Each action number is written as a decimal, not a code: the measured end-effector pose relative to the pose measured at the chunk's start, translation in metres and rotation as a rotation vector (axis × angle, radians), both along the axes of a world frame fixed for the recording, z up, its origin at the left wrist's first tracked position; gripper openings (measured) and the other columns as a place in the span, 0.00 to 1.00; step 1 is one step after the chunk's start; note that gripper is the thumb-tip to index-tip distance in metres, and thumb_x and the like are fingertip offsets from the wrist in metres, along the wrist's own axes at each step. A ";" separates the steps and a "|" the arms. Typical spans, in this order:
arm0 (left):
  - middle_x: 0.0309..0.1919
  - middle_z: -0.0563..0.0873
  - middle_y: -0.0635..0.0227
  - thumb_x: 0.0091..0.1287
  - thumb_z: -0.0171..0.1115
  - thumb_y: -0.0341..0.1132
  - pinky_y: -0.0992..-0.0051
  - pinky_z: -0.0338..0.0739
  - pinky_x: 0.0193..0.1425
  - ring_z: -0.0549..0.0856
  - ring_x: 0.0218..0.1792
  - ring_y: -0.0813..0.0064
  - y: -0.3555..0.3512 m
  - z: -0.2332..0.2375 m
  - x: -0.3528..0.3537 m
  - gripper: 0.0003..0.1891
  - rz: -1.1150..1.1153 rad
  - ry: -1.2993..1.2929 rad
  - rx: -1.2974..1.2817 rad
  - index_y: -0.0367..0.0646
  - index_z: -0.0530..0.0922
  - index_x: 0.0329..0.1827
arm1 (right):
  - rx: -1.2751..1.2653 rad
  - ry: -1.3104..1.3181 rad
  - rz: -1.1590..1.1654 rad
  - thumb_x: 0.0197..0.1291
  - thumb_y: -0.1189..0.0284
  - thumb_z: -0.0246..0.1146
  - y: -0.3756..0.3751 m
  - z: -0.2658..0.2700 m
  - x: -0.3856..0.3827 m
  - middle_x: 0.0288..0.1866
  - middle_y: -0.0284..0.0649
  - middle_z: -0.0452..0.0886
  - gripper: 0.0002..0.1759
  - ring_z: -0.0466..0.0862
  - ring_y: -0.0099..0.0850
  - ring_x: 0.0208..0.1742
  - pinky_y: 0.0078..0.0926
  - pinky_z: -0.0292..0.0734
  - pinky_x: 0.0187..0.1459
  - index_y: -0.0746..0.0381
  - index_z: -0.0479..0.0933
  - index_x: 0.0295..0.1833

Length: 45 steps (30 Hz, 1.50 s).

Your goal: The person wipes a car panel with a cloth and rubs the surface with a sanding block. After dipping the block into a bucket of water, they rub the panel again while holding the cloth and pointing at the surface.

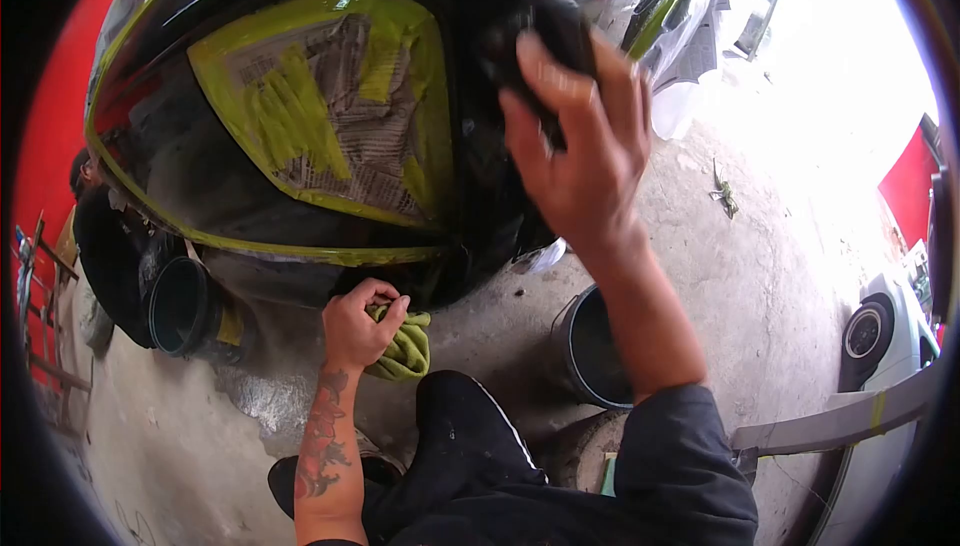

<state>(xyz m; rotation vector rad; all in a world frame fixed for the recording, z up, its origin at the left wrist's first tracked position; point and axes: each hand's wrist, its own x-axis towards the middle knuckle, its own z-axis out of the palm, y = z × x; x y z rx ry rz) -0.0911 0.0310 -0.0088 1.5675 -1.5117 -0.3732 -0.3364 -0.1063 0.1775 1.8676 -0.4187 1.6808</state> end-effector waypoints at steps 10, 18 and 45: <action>0.31 0.93 0.65 0.65 0.79 0.39 0.70 0.85 0.42 0.94 0.35 0.68 -0.002 -0.006 0.001 0.10 0.015 -0.006 -0.043 0.43 0.89 0.39 | 0.000 -0.010 0.020 0.53 0.75 0.78 -0.004 0.005 0.005 0.66 0.46 0.83 0.27 0.85 0.47 0.54 0.41 0.83 0.53 0.54 0.86 0.61; 0.32 0.93 0.63 0.67 0.77 0.36 0.72 0.85 0.44 0.94 0.36 0.71 0.001 0.002 -0.001 0.10 0.005 -0.001 -0.007 0.38 0.88 0.40 | -0.065 0.000 0.001 0.54 0.75 0.78 -0.007 0.008 0.000 0.65 0.44 0.85 0.25 0.85 0.45 0.54 0.40 0.83 0.53 0.54 0.87 0.60; 0.29 0.92 0.64 0.64 0.79 0.40 0.69 0.85 0.39 0.94 0.33 0.64 -0.002 -0.006 0.001 0.10 0.007 -0.010 -0.074 0.44 0.89 0.38 | -0.170 -0.001 -0.050 0.46 0.77 0.78 -0.003 0.028 0.020 0.60 0.40 0.86 0.26 0.86 0.39 0.50 0.37 0.84 0.47 0.51 0.87 0.54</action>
